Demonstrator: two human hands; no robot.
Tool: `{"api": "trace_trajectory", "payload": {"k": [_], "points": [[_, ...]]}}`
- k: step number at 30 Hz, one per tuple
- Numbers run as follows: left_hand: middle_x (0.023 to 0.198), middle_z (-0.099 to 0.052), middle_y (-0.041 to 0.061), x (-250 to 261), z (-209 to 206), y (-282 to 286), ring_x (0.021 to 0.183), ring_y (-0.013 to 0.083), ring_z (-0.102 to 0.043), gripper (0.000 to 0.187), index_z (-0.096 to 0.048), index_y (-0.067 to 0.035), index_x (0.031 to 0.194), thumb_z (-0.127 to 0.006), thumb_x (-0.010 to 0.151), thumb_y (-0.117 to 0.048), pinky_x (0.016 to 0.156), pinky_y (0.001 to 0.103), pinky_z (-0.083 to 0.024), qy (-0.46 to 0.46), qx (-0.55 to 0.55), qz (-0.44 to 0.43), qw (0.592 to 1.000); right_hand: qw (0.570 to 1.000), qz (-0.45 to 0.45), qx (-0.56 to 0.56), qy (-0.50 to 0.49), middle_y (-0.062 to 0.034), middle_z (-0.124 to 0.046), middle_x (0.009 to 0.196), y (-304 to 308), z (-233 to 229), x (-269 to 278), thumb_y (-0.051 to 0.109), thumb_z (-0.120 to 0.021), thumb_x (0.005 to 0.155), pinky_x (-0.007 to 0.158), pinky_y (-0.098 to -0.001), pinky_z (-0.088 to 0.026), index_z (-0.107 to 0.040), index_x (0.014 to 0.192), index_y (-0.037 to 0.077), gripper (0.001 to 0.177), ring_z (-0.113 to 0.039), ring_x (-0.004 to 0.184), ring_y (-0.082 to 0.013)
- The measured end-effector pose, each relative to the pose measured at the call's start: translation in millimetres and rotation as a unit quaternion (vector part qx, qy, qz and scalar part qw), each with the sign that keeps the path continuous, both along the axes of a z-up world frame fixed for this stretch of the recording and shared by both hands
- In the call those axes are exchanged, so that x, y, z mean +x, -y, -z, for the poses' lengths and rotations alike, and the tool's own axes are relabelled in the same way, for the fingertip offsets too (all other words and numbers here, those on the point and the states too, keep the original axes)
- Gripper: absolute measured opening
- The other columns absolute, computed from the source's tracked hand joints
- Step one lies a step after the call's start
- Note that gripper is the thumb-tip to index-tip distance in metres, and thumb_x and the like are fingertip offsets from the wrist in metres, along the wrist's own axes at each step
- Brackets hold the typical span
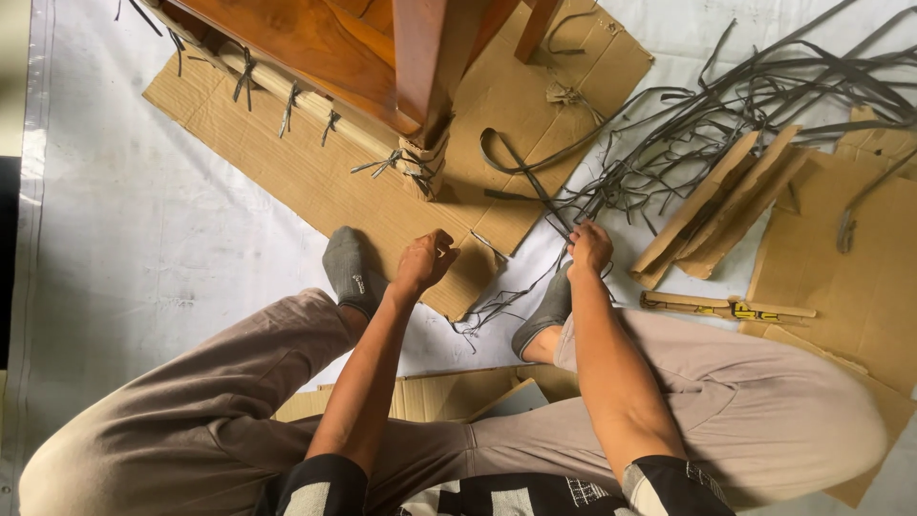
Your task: Wrap the legs of a wooden chair with cardboard and secure them using plastic ties.
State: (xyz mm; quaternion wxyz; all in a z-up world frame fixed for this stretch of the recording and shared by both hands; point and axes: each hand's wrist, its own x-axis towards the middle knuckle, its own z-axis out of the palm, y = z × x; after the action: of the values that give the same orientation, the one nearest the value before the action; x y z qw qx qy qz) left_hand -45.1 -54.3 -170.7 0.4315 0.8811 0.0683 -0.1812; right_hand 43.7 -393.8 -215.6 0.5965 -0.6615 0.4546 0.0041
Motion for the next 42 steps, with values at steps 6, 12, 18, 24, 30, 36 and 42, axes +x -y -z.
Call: {"api": "trace_trajectory", "payload": {"k": [6,12,18,24,30,36,42], "points": [[0.1,-0.077,0.004,3,-5,15,0.1,0.0257,-0.074,0.029,-0.066,-0.02,0.114,-0.071,0.091,-0.037,0.087,0.043,-0.06,-0.002,0.017,0.031,0.999,0.857,-0.335,-0.34,-0.195,0.0008,-0.074,0.07,0,-13,-16,0.055,-0.066,0.087,0.074,-0.043,-0.06,-0.08,0.088,0.035,0.025,-0.075,0.085,-0.0318],[0.102,-0.077,0.005,20,-14,35,0.104,0.0266,-0.074,0.028,-0.067,-0.019,0.115,-0.068,0.093,-0.037,0.09,0.045,-0.059,-0.009,0.013,0.068,0.998,0.795,-0.406,-0.376,-0.25,-0.0113,-0.077,0.101,-7,-46,-31,0.038,-0.064,0.085,0.088,-0.0518,-0.057,-0.08,0.106,0.024,0.03,-0.073,0.104,-0.0377],[0.102,-0.077,0.003,31,-5,66,0.106,0.0267,-0.074,0.026,-0.067,-0.02,0.113,-0.067,0.093,-0.037,0.09,0.045,-0.058,-0.006,0.027,0.111,0.993,0.776,-0.432,-0.402,-0.221,-0.0157,-0.074,0.108,-17,-63,-37,0.027,-0.058,0.089,0.096,-0.0515,-0.054,-0.081,0.106,0.017,0.031,-0.07,0.11,-0.0407],[0.103,-0.077,0.005,35,-13,79,0.107,0.0289,-0.073,0.025,-0.068,-0.021,0.111,-0.063,0.092,-0.036,0.092,0.047,-0.058,-0.034,0.029,0.127,0.991,0.907,-0.237,-0.303,-0.173,-0.0022,-0.075,0.075,49,48,-28,0.039,-0.064,0.08,0.082,-0.0399,-0.059,-0.08,0.103,0.033,0.028,-0.075,0.09,-0.0284],[0.102,-0.078,0.004,32,-17,75,0.107,0.0282,-0.073,0.025,-0.069,-0.021,0.109,-0.06,0.092,-0.037,0.093,0.047,-0.058,-0.054,0.038,0.139,0.988,0.889,-0.263,-0.345,-0.149,-0.0107,-0.076,0.106,14,-47,-29,0.035,-0.066,0.092,0.096,-0.0488,-0.054,-0.072,0.107,0.018,0.024,-0.069,0.113,-0.0358],[0.107,-0.077,0.007,29,-24,73,0.111,0.0298,-0.072,0.027,-0.07,-0.02,0.114,-0.062,0.092,-0.033,0.095,0.048,-0.057,-0.059,0.033,0.13,0.989,0.718,-0.5,-0.381,-0.297,-0.0163,-0.077,0.116,-32,-99,-32,0.027,-0.045,0.093,0.107,-0.0467,-0.043,-0.077,0.114,0.01,0.042,-0.067,0.121,-0.0374],[0.109,-0.077,0.007,27,-29,63,0.114,0.0285,-0.071,0.029,-0.068,-0.018,0.117,-0.064,0.093,-0.034,0.098,0.047,-0.056,-0.057,0.032,0.118,0.991,0.701,-0.519,-0.387,-0.298,-0.0161,-0.078,0.106,-55,-140,-41,0.02,-0.049,0.089,0.101,-0.0401,-0.041,-0.079,0.106,0.006,0.037,-0.071,0.113,-0.0365]]}}
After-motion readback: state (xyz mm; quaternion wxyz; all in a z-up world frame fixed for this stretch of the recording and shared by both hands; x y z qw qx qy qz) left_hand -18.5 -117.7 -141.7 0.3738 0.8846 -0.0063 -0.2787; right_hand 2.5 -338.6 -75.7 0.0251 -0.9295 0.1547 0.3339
